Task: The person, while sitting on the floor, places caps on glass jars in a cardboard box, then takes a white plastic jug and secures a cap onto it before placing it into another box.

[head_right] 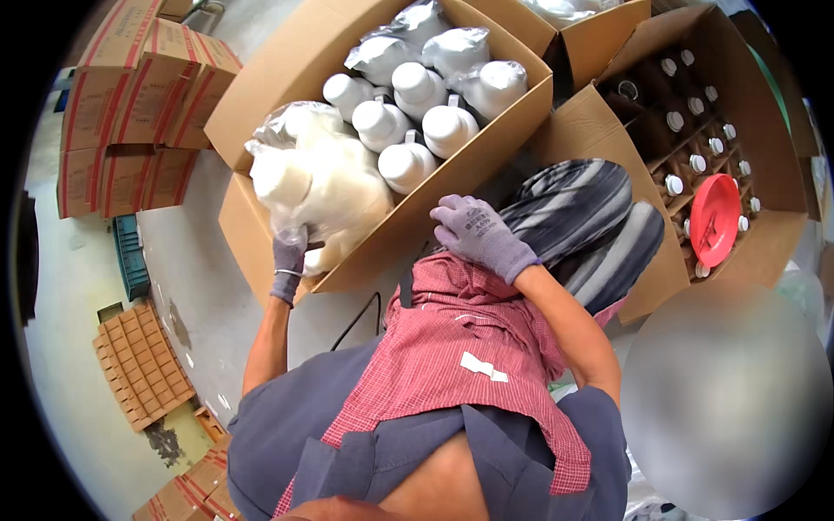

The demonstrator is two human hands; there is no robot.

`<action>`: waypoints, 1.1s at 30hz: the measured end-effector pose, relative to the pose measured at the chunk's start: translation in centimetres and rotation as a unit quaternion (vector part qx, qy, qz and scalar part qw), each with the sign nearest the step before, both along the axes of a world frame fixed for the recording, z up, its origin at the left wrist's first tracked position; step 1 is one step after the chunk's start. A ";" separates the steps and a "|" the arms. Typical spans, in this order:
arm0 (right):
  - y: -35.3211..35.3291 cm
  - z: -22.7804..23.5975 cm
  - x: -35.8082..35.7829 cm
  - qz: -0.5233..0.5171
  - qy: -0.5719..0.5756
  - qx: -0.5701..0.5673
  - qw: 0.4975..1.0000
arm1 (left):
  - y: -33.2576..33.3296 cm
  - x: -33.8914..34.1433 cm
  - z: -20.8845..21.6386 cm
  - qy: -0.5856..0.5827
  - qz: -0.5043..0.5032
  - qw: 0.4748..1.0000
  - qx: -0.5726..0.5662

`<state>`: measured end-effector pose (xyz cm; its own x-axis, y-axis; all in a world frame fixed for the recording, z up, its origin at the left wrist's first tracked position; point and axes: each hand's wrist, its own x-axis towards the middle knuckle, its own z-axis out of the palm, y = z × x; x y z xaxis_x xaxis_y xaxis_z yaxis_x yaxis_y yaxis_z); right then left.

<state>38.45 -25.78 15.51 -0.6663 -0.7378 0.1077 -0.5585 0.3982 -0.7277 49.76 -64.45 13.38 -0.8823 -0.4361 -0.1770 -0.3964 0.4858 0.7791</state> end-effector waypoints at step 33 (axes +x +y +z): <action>1.7 1.4 -1.7 -0.304 -0.062 -0.172 0.935 | 12.3 -16.8 19.1 0.094 -0.376 0.882 -0.269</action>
